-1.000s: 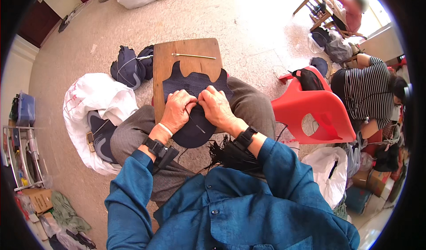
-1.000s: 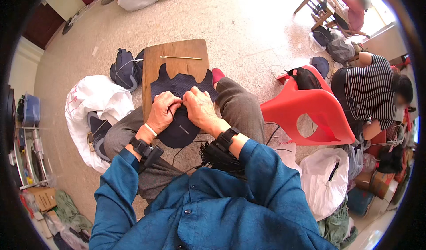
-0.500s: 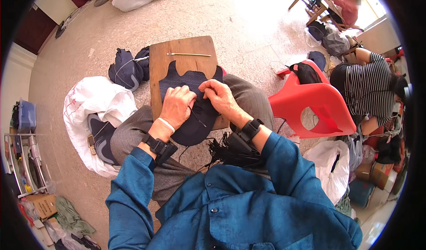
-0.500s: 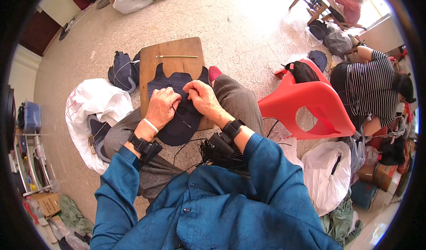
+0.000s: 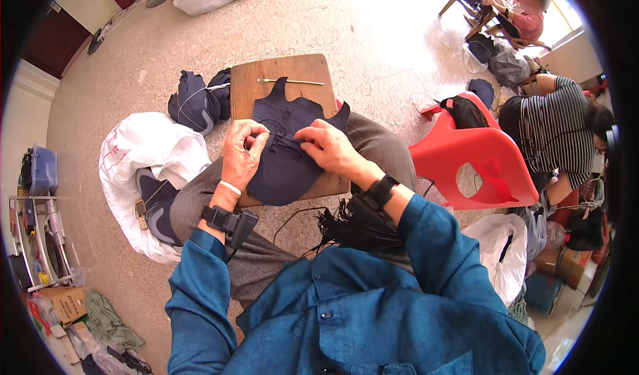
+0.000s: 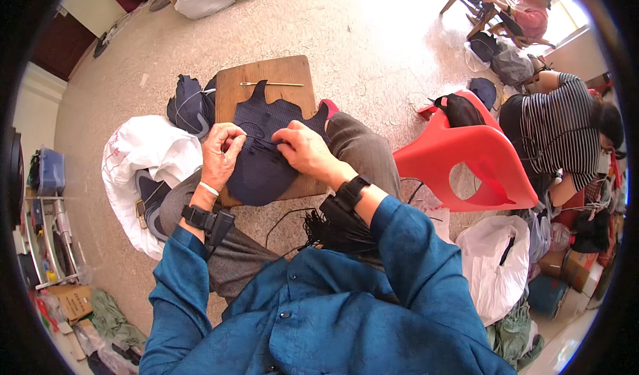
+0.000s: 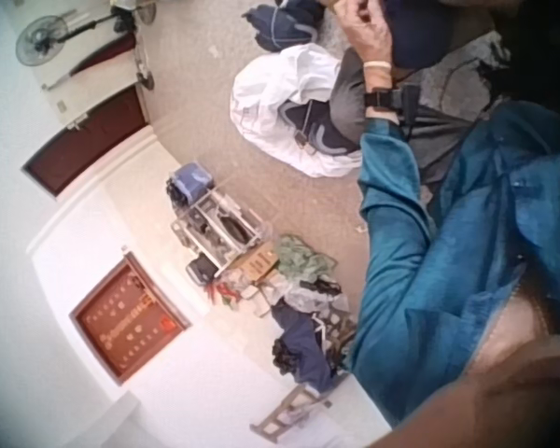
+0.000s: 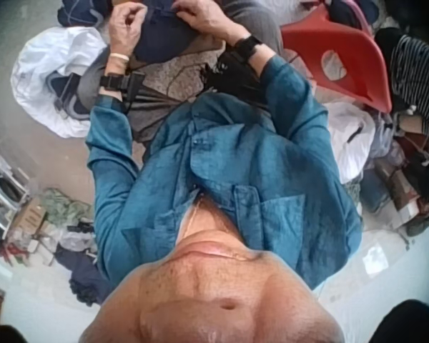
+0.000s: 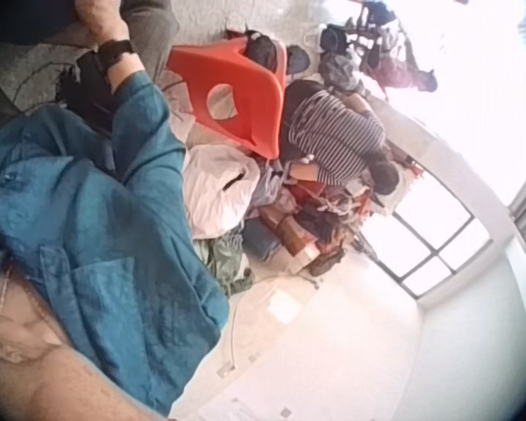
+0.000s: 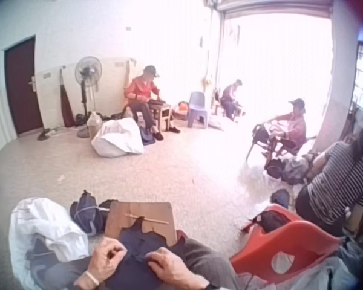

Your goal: Hand-stitching or threading a cord through pre-punched holes in a shoe upper component.

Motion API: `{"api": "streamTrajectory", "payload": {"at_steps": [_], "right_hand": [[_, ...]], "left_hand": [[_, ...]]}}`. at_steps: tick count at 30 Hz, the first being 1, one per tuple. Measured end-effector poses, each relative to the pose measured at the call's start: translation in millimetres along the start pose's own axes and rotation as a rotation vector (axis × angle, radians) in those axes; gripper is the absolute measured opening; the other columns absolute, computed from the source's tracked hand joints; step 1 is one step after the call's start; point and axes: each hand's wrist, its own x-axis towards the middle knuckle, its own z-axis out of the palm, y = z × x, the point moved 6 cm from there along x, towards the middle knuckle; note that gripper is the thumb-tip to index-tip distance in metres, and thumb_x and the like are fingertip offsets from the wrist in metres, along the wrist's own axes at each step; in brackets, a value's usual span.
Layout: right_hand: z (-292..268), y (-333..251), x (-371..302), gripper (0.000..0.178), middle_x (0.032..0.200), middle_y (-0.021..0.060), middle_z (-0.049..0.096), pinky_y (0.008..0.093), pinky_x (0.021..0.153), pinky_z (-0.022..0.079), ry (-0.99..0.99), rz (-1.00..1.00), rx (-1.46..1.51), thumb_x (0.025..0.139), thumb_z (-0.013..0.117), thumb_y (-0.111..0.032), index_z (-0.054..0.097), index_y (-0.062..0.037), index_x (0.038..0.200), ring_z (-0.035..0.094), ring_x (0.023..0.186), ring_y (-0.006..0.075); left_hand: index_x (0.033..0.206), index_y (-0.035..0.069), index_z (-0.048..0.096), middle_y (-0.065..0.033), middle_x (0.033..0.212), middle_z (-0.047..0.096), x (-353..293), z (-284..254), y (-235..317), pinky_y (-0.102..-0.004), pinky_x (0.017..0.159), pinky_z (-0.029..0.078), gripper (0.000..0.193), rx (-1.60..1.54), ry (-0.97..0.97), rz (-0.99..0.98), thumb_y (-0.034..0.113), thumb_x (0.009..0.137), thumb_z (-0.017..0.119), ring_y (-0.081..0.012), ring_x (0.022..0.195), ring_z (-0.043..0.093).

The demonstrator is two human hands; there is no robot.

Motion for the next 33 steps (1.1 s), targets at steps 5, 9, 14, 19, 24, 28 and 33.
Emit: {"api": "streamTrajectory", "payload": {"at_steps": [5, 9, 14, 19, 24, 28, 33], "right_hand": [[11, -9, 8, 0.009, 0.093, 0.0135, 0.062, 0.0449, 0.076, 0.054, -0.053, -0.044, -0.220, 0.091, 0.066, -0.013, 0.065, -0.0068, 0.097, 0.066, 0.088, 0.0361], [12, -10, 8, 0.012, 0.092, 0.0146, 0.061, 0.0470, 0.072, 0.054, -0.009, -0.105, -0.261, 0.093, 0.061, -0.009, 0.057, -0.0065, 0.104, 0.067, 0.086, 0.0374], [11, -13, 21, 0.011, 0.086, 0.0171, 0.065, 0.0463, 0.067, 0.054, -0.024, -0.169, -0.224, 0.095, 0.058, -0.008, 0.054, -0.0065, 0.105, 0.067, 0.080, 0.0409], [11, 31, 39, 0.008, 0.075, 0.0098, 0.065, 0.0353, 0.051, 0.050, 0.026, 0.485, 0.299, 0.103, 0.053, -0.010, 0.051, -0.0047, 0.108, 0.063, 0.057, 0.0200], [13, 13, 58, 0.011, 0.071, 0.0079, 0.064, 0.0304, 0.049, 0.048, 0.010, 0.335, 0.427, 0.101, 0.058, -0.010, 0.058, 0.0000, 0.098, 0.058, 0.052, 0.0131], [24, -9, 79, 0.012, 0.069, 0.0091, 0.063, 0.0328, 0.050, 0.050, -0.120, 0.212, 0.319, 0.099, 0.059, -0.010, 0.059, 0.0012, 0.101, 0.063, 0.054, 0.0155], [31, 8, 84, 0.010, 0.085, 0.0035, 0.067, 0.0253, 0.057, 0.052, -0.075, 0.431, 0.693, 0.101, 0.059, -0.013, 0.059, -0.0042, 0.096, 0.060, 0.062, 0.0085]], "left_hand": [[0.112, 0.004, 0.068, -0.0030, 0.109, 0.061, -6, 9, -4, -0.0257, 0.073, 0.052, 0.033, -0.155, -0.041, -0.105, 0.005, 0.082, 0.083, -0.0091, 0.077, 0.058], [0.139, 0.005, 0.053, -0.0087, 0.127, 0.056, -22, 20, 12, -0.0345, 0.090, 0.052, 0.082, 0.110, -0.104, 0.082, 0.019, 0.068, 0.093, -0.0227, 0.104, 0.060], [0.144, 0.006, 0.049, -0.0154, 0.137, 0.055, -21, 28, 20, -0.0443, 0.104, 0.045, 0.092, 0.353, -0.186, 0.145, 0.032, 0.066, 0.092, -0.0353, 0.122, 0.054], [0.145, 0.007, 0.048, -0.0139, 0.140, 0.053, -22, 31, 18, -0.0459, 0.107, 0.040, 0.092, 0.365, -0.253, 0.114, 0.033, 0.068, 0.091, -0.0358, 0.127, 0.051], [0.138, 0.011, 0.056, -0.0119, 0.138, 0.052, -23, 30, 16, -0.0463, 0.102, 0.042, 0.081, 0.440, -0.297, 0.166, 0.035, 0.068, 0.090, -0.0352, 0.123, 0.052], [0.132, 0.013, 0.060, -0.0102, 0.135, 0.050, -20, 34, 23, -0.0469, 0.099, 0.042, 0.072, 0.493, -0.350, 0.172, 0.035, 0.070, 0.089, -0.0333, 0.122, 0.051], [0.129, 0.013, 0.061, -0.0111, 0.134, 0.050, -19, 34, 27, -0.0465, 0.098, 0.042, 0.069, 0.492, -0.346, 0.163, 0.033, 0.070, 0.089, -0.0330, 0.122, 0.050]]}}
